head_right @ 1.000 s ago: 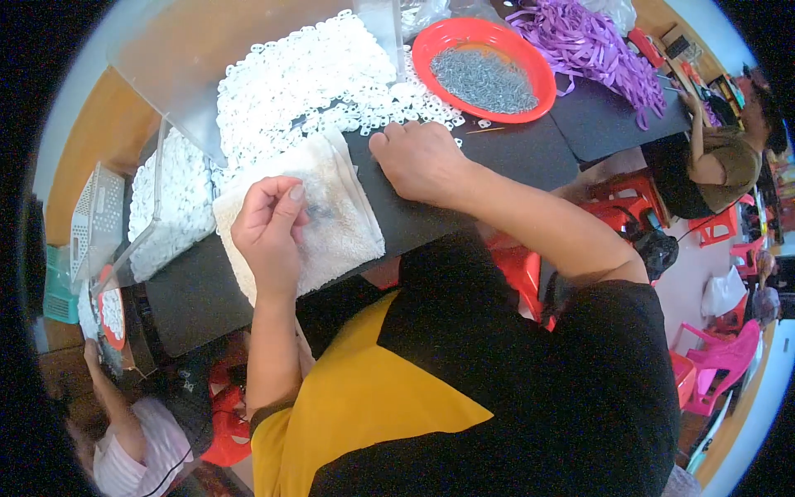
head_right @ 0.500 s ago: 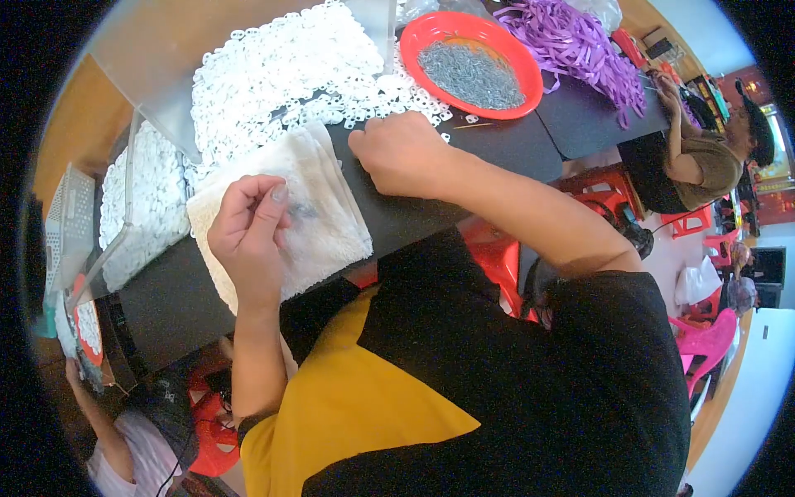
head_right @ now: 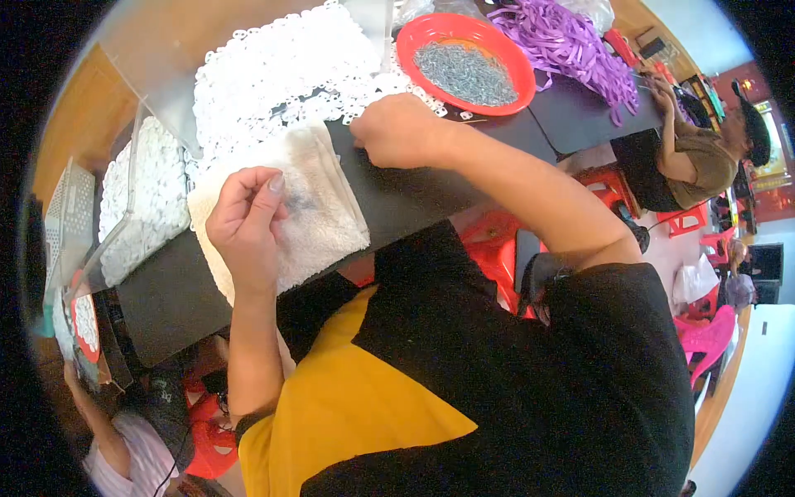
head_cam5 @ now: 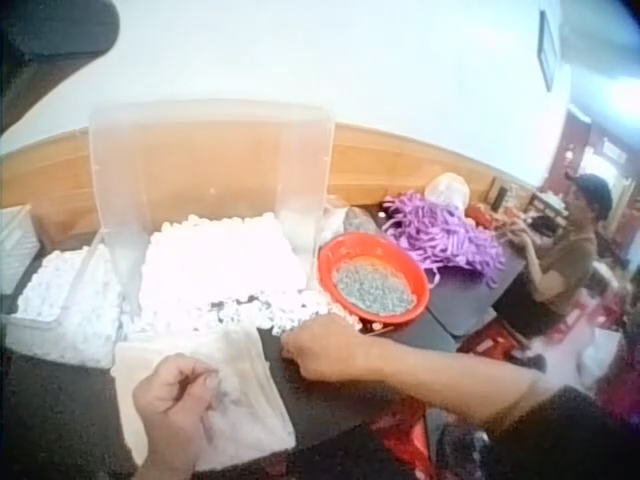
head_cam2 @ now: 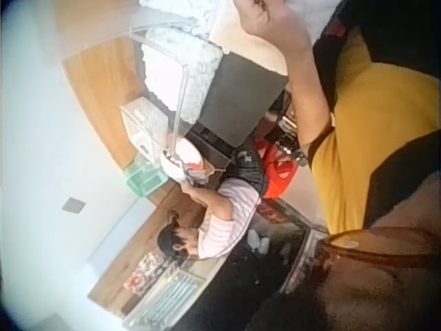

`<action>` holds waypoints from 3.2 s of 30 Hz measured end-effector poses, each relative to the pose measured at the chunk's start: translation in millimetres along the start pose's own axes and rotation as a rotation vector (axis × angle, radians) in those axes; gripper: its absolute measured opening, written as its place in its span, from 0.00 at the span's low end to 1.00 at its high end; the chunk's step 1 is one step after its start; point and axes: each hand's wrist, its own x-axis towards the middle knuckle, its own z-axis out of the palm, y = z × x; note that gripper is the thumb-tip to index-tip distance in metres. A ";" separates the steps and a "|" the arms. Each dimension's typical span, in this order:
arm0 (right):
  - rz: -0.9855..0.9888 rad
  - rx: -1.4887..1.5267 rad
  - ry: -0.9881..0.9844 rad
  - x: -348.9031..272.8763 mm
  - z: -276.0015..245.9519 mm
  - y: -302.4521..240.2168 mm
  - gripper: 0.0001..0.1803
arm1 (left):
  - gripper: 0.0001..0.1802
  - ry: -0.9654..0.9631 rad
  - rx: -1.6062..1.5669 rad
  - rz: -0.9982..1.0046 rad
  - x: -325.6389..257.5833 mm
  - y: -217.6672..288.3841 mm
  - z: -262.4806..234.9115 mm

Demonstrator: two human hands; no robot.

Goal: Assemble small plastic clips by inserting metal rings into them at a manufacturing workbench.

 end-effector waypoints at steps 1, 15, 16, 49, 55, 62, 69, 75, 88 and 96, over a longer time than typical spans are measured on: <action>0.017 -0.012 -0.026 1.0 0.4 -0.9 0.10 | 0.02 -0.004 -0.019 -0.005 0.2 -0.2 0.1; -0.079 0.936 0.075 -27.9 -9.1 -13.9 0.12 | 0.12 -0.287 0.228 0.306 2.3 -3.8 1.5; -0.093 1.097 -0.008 -30.9 -11.8 -17.5 0.11 | 0.13 -0.323 0.249 0.319 1.8 -1.4 6.7; 0.101 -0.145 0.677 -101.5 53.6 55.8 0.08 | 0.14 0.486 1.274 0.764 49.4 100.5 -109.5; 0.006 -0.049 0.771 -99.1 52.5 52.4 0.12 | 0.11 0.018 0.914 0.687 -6.3 53.9 -18.2; -0.073 0.067 0.641 -118.7 53.8 38.4 0.17 | 0.10 -0.219 0.611 0.447 -34.5 1.1 29.7; -0.380 0.258 0.710 -143.4 73.1 26.6 0.16 | 0.08 -0.203 0.418 0.307 -33.3 -4.6 29.3; -0.236 0.820 0.629 -109.4 50.6 -6.0 0.08 | 0.06 -0.226 0.287 0.265 -31.7 4.4 27.1; -0.043 1.800 -0.023 -5.3 -6.4 -64.6 0.10 | 0.06 -0.122 0.220 0.199 -3.4 26.0 -8.6; -0.032 1.344 0.268 7.3 6.4 -65.6 0.06 | 0.04 0.177 0.205 0.078 -6.5 6.8 -35.9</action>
